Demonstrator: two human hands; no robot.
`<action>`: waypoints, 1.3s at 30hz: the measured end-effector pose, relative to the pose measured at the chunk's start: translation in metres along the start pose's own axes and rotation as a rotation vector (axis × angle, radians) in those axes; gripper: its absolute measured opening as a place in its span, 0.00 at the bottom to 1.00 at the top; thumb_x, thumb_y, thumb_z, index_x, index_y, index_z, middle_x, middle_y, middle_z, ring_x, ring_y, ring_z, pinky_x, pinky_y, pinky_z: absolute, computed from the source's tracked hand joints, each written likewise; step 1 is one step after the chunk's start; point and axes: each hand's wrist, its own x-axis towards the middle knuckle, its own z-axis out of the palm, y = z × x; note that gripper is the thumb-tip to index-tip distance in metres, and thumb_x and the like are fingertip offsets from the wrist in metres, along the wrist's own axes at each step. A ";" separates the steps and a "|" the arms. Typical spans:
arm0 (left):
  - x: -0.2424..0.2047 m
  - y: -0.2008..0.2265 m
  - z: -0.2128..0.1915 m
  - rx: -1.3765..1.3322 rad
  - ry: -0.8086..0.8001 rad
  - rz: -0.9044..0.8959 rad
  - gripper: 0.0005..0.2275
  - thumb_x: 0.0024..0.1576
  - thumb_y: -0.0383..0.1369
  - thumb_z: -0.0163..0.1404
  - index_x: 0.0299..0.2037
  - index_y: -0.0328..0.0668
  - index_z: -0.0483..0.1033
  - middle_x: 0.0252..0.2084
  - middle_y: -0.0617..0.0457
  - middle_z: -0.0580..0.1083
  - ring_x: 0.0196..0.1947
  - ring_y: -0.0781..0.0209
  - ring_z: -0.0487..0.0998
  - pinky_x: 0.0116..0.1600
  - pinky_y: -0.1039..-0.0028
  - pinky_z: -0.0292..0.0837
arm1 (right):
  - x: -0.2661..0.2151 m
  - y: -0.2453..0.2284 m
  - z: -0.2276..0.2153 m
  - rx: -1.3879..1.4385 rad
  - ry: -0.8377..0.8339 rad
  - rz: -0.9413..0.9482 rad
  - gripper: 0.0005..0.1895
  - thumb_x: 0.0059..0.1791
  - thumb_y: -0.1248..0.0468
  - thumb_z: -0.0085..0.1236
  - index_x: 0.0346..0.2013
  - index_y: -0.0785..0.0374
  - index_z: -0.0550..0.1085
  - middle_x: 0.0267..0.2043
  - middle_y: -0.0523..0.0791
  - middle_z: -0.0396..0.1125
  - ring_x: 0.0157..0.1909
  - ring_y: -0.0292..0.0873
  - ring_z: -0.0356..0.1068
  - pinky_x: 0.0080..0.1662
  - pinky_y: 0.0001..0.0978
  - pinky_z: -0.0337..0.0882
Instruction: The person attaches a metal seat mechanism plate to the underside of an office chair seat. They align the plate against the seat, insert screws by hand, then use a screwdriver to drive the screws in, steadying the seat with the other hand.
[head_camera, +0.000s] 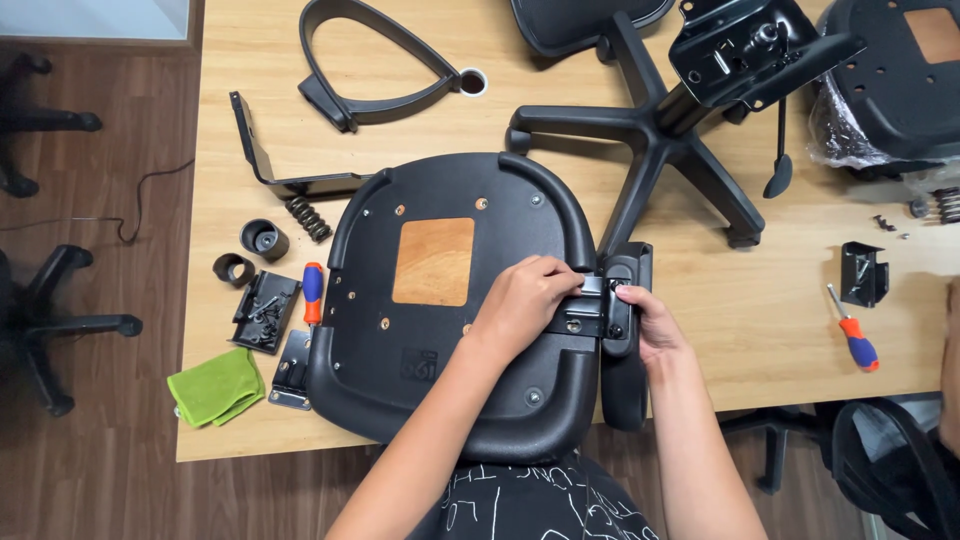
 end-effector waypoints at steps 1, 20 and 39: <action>0.001 0.003 -0.001 0.000 0.001 0.000 0.08 0.51 0.23 0.57 0.39 0.42 0.83 0.36 0.55 0.79 0.38 0.55 0.80 0.46 0.67 0.77 | -0.002 0.000 0.005 -0.001 0.000 0.000 0.20 0.45 0.66 0.61 0.49 0.75 0.74 0.43 0.54 0.75 0.41 0.47 0.78 0.47 0.38 0.79; -0.005 0.004 0.002 -0.040 0.038 -0.050 0.09 0.51 0.21 0.55 0.39 0.41 0.84 0.40 0.50 0.81 0.42 0.50 0.80 0.50 0.65 0.76 | -0.008 0.003 0.021 -0.004 0.032 -0.010 0.22 0.46 0.64 0.59 0.51 0.74 0.73 0.44 0.54 0.75 0.43 0.48 0.78 0.48 0.39 0.79; 0.006 0.021 -0.010 -0.177 0.038 -0.163 0.09 0.50 0.29 0.60 0.40 0.37 0.82 0.37 0.46 0.80 0.38 0.48 0.79 0.46 0.63 0.75 | -0.002 0.003 0.005 -0.009 0.024 -0.027 0.19 0.46 0.65 0.61 0.49 0.71 0.73 0.42 0.52 0.74 0.41 0.48 0.78 0.47 0.41 0.79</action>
